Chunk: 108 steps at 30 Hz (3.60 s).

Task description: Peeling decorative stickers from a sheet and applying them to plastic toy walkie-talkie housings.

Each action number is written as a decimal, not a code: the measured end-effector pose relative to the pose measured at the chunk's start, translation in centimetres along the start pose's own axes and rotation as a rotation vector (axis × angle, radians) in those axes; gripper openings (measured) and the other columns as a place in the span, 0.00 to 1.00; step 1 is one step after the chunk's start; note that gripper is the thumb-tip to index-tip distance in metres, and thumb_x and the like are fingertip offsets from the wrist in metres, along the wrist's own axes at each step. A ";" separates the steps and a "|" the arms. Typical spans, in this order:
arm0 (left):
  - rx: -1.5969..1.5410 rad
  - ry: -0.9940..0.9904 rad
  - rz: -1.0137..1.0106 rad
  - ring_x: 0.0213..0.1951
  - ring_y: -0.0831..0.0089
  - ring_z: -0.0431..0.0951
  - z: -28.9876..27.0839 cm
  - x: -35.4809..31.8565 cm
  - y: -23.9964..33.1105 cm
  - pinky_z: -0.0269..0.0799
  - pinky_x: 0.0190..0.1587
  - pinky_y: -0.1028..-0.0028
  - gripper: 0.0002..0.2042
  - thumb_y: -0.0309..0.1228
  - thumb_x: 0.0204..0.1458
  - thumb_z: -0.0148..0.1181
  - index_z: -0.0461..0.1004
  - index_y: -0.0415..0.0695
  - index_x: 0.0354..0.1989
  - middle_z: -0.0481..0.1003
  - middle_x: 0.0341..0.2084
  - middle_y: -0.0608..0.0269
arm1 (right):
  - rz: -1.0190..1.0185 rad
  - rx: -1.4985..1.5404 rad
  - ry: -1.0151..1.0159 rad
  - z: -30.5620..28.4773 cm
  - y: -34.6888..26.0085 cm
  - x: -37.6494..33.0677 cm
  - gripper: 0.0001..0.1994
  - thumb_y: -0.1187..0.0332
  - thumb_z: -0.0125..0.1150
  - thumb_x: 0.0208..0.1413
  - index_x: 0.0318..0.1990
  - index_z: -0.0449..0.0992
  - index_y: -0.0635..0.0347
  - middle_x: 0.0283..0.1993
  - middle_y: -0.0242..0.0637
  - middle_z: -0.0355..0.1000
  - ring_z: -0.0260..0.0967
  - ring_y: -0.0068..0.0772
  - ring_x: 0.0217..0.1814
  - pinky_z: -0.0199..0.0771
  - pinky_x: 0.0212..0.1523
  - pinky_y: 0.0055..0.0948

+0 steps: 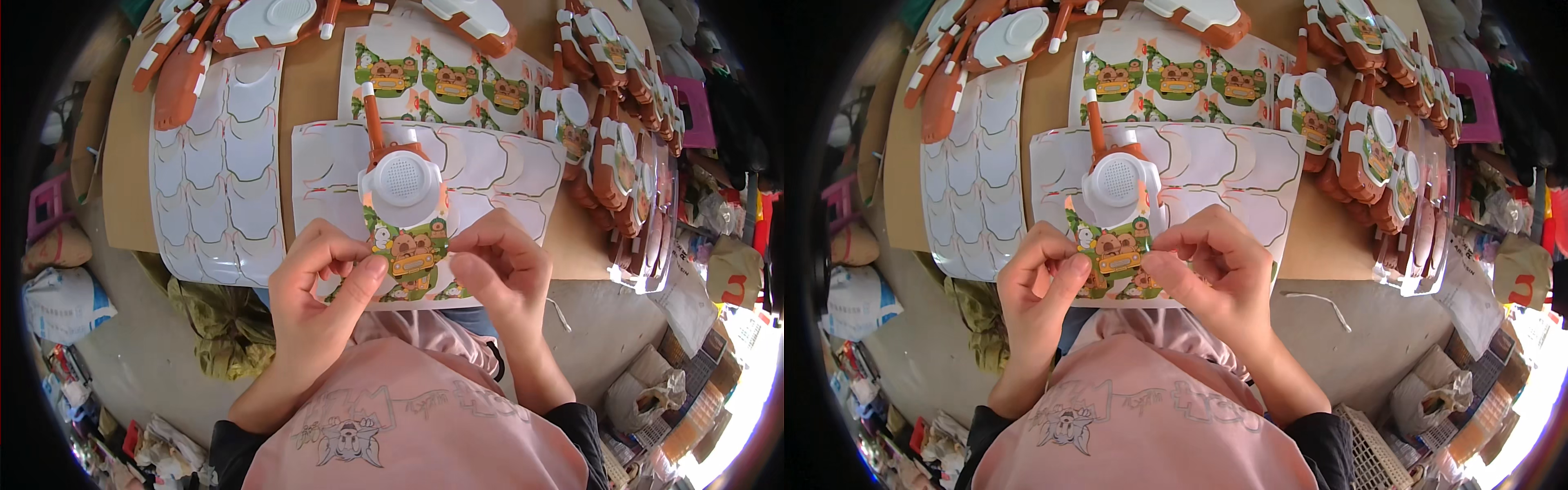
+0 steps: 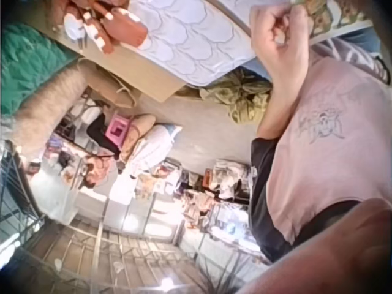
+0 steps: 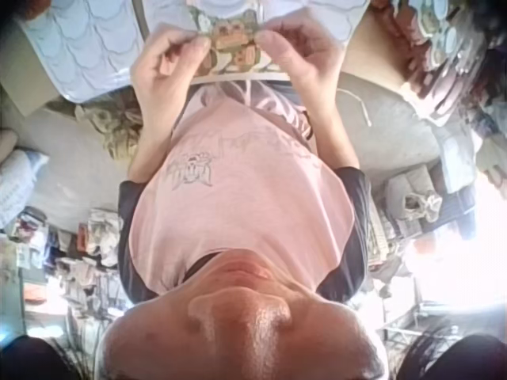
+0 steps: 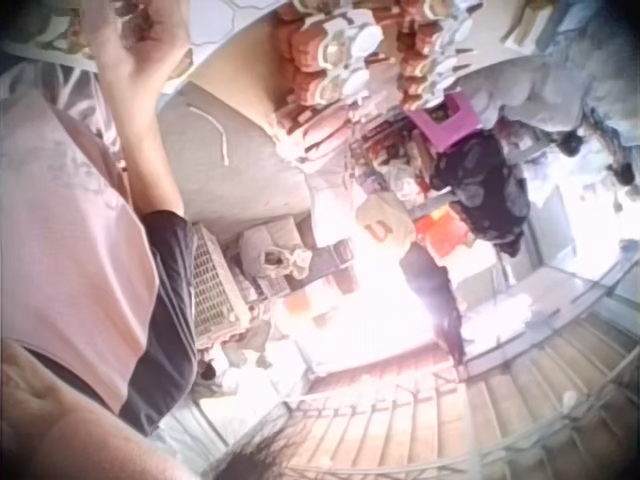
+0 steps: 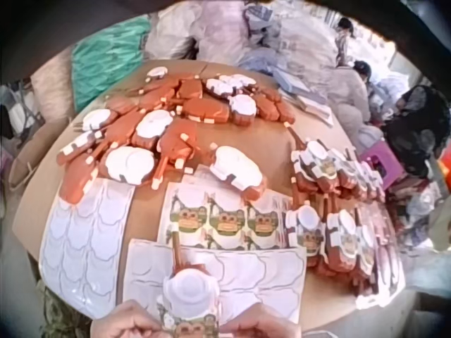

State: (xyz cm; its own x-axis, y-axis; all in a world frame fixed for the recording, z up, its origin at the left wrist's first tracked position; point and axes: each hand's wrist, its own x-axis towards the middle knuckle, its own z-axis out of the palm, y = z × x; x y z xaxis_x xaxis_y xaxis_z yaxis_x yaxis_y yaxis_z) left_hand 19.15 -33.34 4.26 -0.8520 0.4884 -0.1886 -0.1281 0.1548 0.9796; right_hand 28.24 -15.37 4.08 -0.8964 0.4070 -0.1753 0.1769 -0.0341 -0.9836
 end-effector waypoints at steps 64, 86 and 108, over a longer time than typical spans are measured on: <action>0.096 0.018 -0.175 0.18 0.86 0.54 1.1 2.3 -1.0 0.50 0.19 0.78 0.12 0.24 0.52 0.61 0.67 0.37 0.20 0.56 0.13 0.73 | 0.157 0.038 0.080 0.9 1.5 2.5 0.05 0.77 0.64 0.52 0.28 0.72 0.66 0.26 0.26 0.69 0.65 0.11 0.25 0.64 0.24 0.12; 0.178 0.026 0.089 0.19 0.81 0.58 1.0 2.0 -1.0 0.53 0.22 0.78 0.10 0.23 0.53 0.62 0.69 0.35 0.23 0.62 0.18 0.67 | -0.021 -0.172 0.103 0.9 1.3 2.0 0.05 0.79 0.64 0.49 0.28 0.73 0.67 0.29 0.32 0.67 0.70 0.19 0.27 0.73 0.25 0.18; 0.192 0.028 -0.011 0.20 0.81 0.59 1.0 2.3 -1.1 0.54 0.22 0.77 0.09 0.22 0.52 0.62 0.68 0.35 0.23 0.63 0.18 0.66 | 0.018 -0.170 0.128 1.3 1.6 2.4 0.04 0.79 0.64 0.48 0.28 0.74 0.68 0.30 0.32 0.68 0.71 0.19 0.25 0.73 0.25 0.17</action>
State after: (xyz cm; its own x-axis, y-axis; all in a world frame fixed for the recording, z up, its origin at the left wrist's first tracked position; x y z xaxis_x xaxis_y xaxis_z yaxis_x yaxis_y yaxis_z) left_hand 17.85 -31.54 2.64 -0.8650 0.4624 -0.1948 -0.0406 0.3224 0.9457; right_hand 25.85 -15.61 2.04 -0.8356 0.5206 -0.1756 0.2681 0.1074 -0.9574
